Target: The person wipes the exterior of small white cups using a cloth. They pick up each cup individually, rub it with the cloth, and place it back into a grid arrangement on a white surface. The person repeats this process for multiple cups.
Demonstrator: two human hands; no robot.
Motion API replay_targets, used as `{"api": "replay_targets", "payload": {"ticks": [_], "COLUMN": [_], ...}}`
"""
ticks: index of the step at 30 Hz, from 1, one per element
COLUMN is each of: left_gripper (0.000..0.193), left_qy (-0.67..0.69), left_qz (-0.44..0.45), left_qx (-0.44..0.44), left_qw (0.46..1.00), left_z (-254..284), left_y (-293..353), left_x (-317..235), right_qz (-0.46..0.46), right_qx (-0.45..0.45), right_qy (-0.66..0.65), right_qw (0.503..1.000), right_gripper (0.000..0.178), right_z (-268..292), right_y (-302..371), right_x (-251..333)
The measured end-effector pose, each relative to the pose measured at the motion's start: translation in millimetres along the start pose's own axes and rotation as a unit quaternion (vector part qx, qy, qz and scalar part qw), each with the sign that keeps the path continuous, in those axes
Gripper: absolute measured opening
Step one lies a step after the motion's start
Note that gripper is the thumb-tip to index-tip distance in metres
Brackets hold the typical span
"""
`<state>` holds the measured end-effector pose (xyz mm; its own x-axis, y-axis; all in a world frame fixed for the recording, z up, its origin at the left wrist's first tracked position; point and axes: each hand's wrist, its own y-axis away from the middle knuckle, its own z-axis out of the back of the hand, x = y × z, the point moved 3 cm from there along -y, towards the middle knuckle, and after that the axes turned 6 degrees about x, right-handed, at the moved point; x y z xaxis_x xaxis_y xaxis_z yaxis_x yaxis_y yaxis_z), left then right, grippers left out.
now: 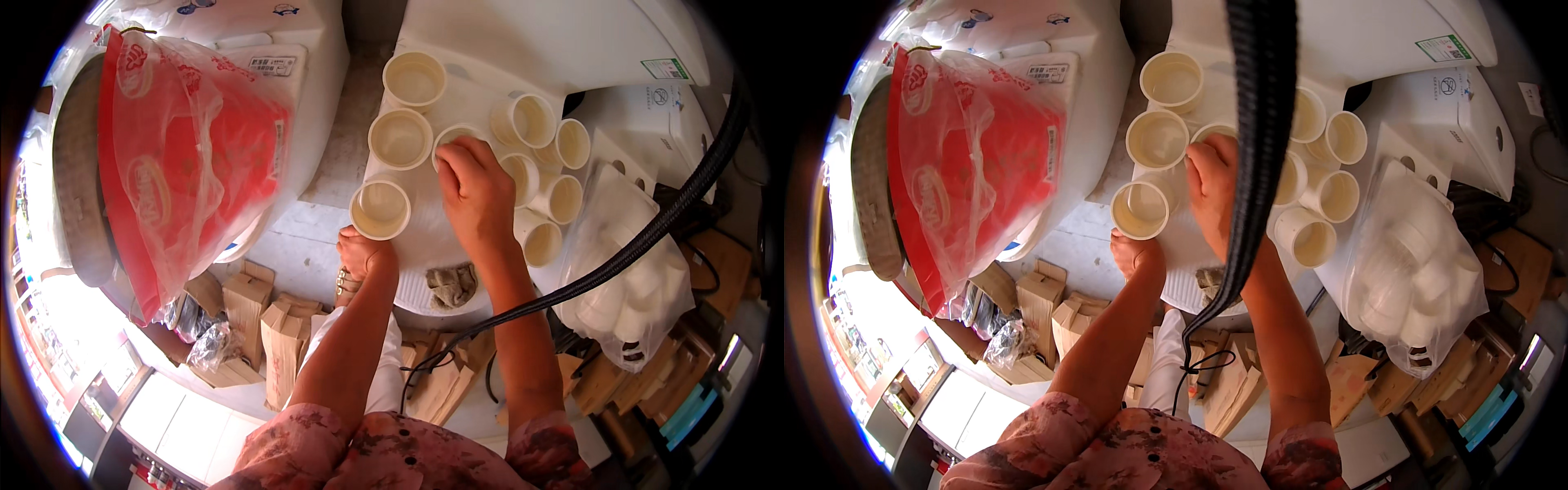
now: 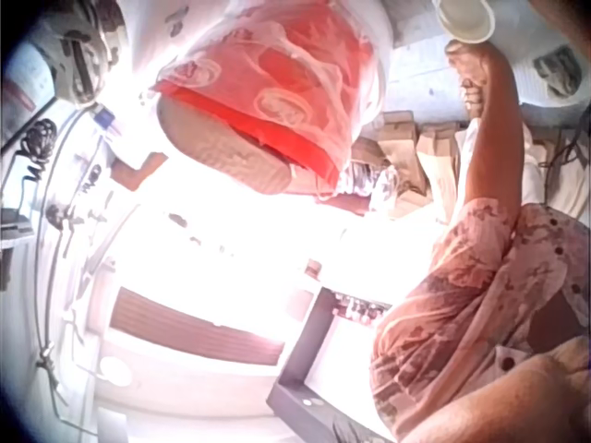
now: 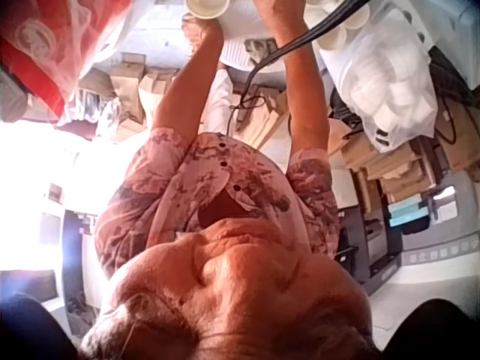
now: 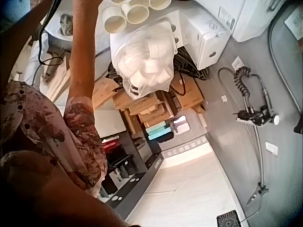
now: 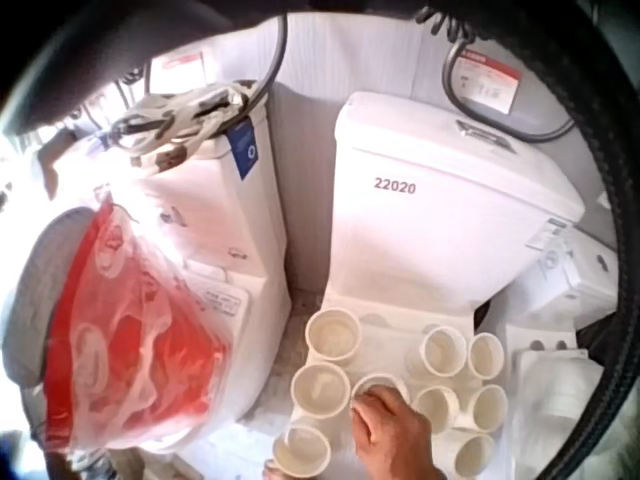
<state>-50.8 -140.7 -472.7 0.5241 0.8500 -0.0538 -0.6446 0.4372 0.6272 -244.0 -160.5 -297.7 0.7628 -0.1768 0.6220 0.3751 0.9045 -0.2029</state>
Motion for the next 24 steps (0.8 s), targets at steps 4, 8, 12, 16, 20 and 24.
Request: {"api": "replay_targets", "payload": {"ticks": [4, 8, 12, 16, 20, 24], "left_gripper": [0.058, 0.057, 0.057, 0.055, 0.053, 0.052], "left_qy": [-0.015, -0.016, -0.03, -0.039, -0.047, -0.046], "left_qz": [-0.061, -0.076, -0.054, -0.043, -0.057, -0.06], "left_qx": [-0.004, -0.015, -0.018, -0.012, -0.024, -0.032], "left_qw": [0.998, 0.997, 0.998, 0.998, 0.997, 0.997], "left_z": [-5, -4, 0, 2, 0, 4], "left_y": [-6, -6, 3, 2, 0, 7], "left_x": [6, 6, 1, -1, 2, -1], "right_qz": [-0.007, -0.032, -0.04, -0.069, -0.044, -0.125], "right_qx": [-0.013, -0.005, 0.108, 0.196, 0.102, 0.079], "right_qy": [0.003, 0.015, 0.102, 0.11, 0.073, -0.005], "right_qw": [1.0, 0.999, 0.988, 0.972, 0.991, 0.989], "right_gripper": [0.018, 0.024, 0.027, 0.023, 0.017, 0.016], "right_z": [0, 1, -14, -28, -19, 7], "right_y": [-28, -52, -74, -88, -81, -68], "right_x": [-3, -21, -36, -47, -51, -79]}}
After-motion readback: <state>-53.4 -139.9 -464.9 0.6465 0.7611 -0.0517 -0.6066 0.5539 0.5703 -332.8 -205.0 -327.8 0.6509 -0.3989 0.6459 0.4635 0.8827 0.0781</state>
